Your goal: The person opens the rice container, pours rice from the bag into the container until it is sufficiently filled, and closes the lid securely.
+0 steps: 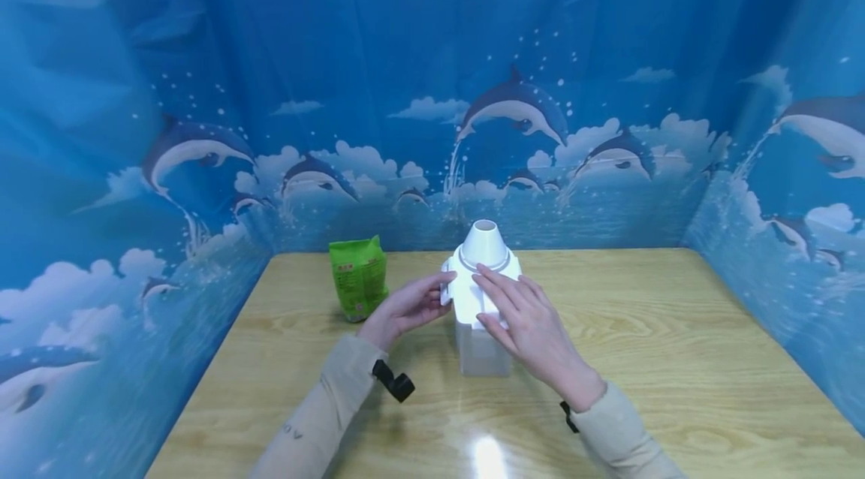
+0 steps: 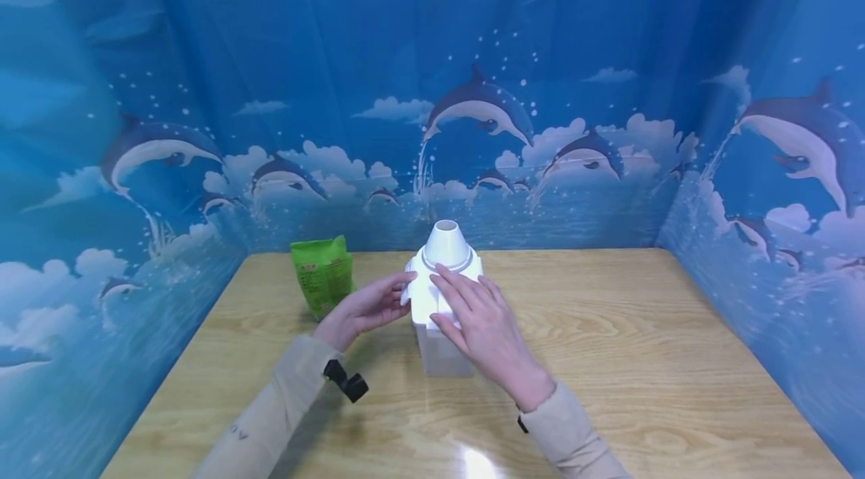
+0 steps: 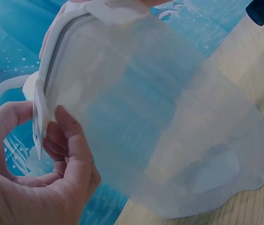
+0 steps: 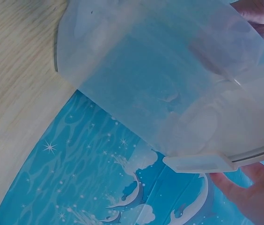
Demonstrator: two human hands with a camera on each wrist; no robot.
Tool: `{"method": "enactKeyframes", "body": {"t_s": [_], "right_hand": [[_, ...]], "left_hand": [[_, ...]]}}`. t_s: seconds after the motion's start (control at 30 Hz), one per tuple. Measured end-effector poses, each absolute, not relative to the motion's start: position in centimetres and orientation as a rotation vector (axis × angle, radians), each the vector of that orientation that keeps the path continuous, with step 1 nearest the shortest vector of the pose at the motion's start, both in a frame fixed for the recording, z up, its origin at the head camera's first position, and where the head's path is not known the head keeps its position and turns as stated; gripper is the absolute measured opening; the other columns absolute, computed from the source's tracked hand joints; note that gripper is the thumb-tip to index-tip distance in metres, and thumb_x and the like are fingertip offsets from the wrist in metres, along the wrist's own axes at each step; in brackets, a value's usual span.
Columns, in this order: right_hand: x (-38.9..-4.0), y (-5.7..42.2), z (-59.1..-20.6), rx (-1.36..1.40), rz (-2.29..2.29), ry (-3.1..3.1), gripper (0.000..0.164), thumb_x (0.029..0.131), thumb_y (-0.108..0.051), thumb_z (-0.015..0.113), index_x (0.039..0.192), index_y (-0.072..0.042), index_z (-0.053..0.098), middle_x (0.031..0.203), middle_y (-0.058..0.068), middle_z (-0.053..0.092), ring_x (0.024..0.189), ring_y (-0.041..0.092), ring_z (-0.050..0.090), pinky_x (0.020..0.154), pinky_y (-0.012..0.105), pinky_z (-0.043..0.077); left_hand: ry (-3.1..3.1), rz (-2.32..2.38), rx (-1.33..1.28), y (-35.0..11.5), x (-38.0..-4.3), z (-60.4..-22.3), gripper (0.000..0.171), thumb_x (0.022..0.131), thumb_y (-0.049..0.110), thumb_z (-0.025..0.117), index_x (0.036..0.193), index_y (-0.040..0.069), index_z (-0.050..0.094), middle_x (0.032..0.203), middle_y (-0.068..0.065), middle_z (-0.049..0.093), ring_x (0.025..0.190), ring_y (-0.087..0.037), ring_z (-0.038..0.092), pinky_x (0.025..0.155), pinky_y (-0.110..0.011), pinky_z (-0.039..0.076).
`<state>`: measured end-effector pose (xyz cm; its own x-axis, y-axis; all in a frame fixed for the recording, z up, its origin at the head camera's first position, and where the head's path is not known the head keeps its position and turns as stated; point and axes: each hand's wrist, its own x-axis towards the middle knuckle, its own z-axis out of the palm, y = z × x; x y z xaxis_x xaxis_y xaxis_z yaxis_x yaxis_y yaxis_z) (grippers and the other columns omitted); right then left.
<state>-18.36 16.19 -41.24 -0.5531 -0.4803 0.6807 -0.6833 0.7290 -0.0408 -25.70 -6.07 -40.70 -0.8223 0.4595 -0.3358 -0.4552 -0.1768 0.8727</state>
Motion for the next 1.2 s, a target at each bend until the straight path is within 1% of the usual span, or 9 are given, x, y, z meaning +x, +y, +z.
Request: {"method": "enactKeyframes", "body": {"t_s": [0.27,0.43,0.57,0.73,0.83,0.93,1.03,1.07,1.2], "right_hand": [[-18.2,16.3,-41.3,0.872,0.390,-2.280,0.063,0.109,-0.053,0.028,0.149,-0.010,0.050,0.155,0.008,0.047,0.135,0.027,0.052,0.110,0.058,0.042],[-18.2,16.3,-41.2,0.872,0.396,-2.272,0.063,0.109,-0.053,0.028,0.148,-0.009,0.050,0.155,0.008,0.047,0.134,0.028,0.053,0.110,0.058,0.042],[-18.2,16.2,-41.3,0.870,0.405,-2.278,0.063,0.109,-0.054,0.027,0.148,-0.010,0.050,0.155,0.008,0.047,0.130,0.028,0.055,0.110,0.058,0.041],[-18.2,15.9,-41.3,0.869,0.414,-2.268,0.063,0.109,-0.053,0.028,0.148,-0.010,0.051,0.155,0.008,0.048,0.132,0.029,0.054,0.109,0.060,0.042],[-18.2,15.9,-41.3,0.868,0.419,-2.256,0.062,0.109,-0.053,0.029,0.147,-0.009,0.051,0.154,0.008,0.049,0.131,0.030,0.055,0.108,0.061,0.042],[-18.2,15.8,-41.3,0.866,0.424,-2.253,0.062,0.109,-0.052,0.030,0.147,-0.009,0.051,0.153,0.009,0.049,0.127,0.030,0.058,0.108,0.060,0.043],[-18.1,15.9,-41.3,0.866,0.428,-2.262,0.062,0.109,-0.052,0.030,0.148,-0.009,0.050,0.153,0.009,0.049,0.125,0.030,0.059,0.108,0.059,0.042],[-18.1,15.9,-41.3,0.864,0.429,-2.263,0.062,0.109,-0.052,0.029,0.149,-0.010,0.050,0.153,0.009,0.049,0.124,0.030,0.060,0.108,0.059,0.042],[-18.1,15.9,-41.3,0.858,0.434,-2.260,0.062,0.109,-0.052,0.030,0.150,-0.009,0.049,0.153,0.009,0.049,0.124,0.031,0.060,0.108,0.061,0.043]], "left_hand": [[1.485,2.037,0.013,-6.1,-25.7,-41.0,0.031,0.103,0.024,0.057,0.125,0.002,0.054,0.097,-0.005,0.062,0.088,-0.012,0.062,0.079,-0.020,0.056],[1.467,2.047,0.012,-6.1,-25.7,-41.0,0.033,0.103,0.024,0.057,0.127,0.001,0.054,0.099,-0.005,0.062,0.089,-0.012,0.062,0.080,-0.020,0.056],[1.486,2.040,0.000,-6.1,-25.7,-41.0,0.034,0.103,0.025,0.057,0.128,0.001,0.054,0.100,-0.006,0.063,0.092,-0.013,0.062,0.083,-0.021,0.057],[1.525,2.021,-0.034,-6.2,-25.5,-40.9,0.040,0.102,0.029,0.060,0.131,0.003,0.054,0.103,-0.005,0.064,0.096,-0.014,0.062,0.085,-0.024,0.058],[1.542,2.020,-0.032,-6.2,-25.3,-40.8,0.043,0.101,0.030,0.060,0.134,0.003,0.054,0.106,-0.005,0.065,0.098,-0.014,0.063,0.090,-0.026,0.057],[1.603,2.022,-0.017,-6.1,-25.0,-40.8,0.047,0.102,0.031,0.060,0.136,0.000,0.054,0.112,-0.008,0.066,0.104,-0.017,0.064,0.098,-0.032,0.055],[1.750,2.014,0.015,-5.9,-24.6,-40.7,0.055,0.102,0.034,0.061,0.140,-0.004,0.049,0.124,-0.015,0.062,0.115,-0.025,0.062,0.104,-0.041,0.052],[1.825,2.004,0.040,-5.8,-24.4,-40.5,0.057,0.102,0.035,0.060,0.141,-0.005,0.048,0.128,-0.018,0.060,0.117,-0.028,0.061,0.104,-0.042,0.052],[2.144,1.958,0.171,-5.4,-23.7,-40.2,0.052,0.106,0.031,0.055,0.140,-0.008,0.047,0.127,-0.023,0.058,0.111,-0.030,0.061,0.095,-0.043,0.057]]}}
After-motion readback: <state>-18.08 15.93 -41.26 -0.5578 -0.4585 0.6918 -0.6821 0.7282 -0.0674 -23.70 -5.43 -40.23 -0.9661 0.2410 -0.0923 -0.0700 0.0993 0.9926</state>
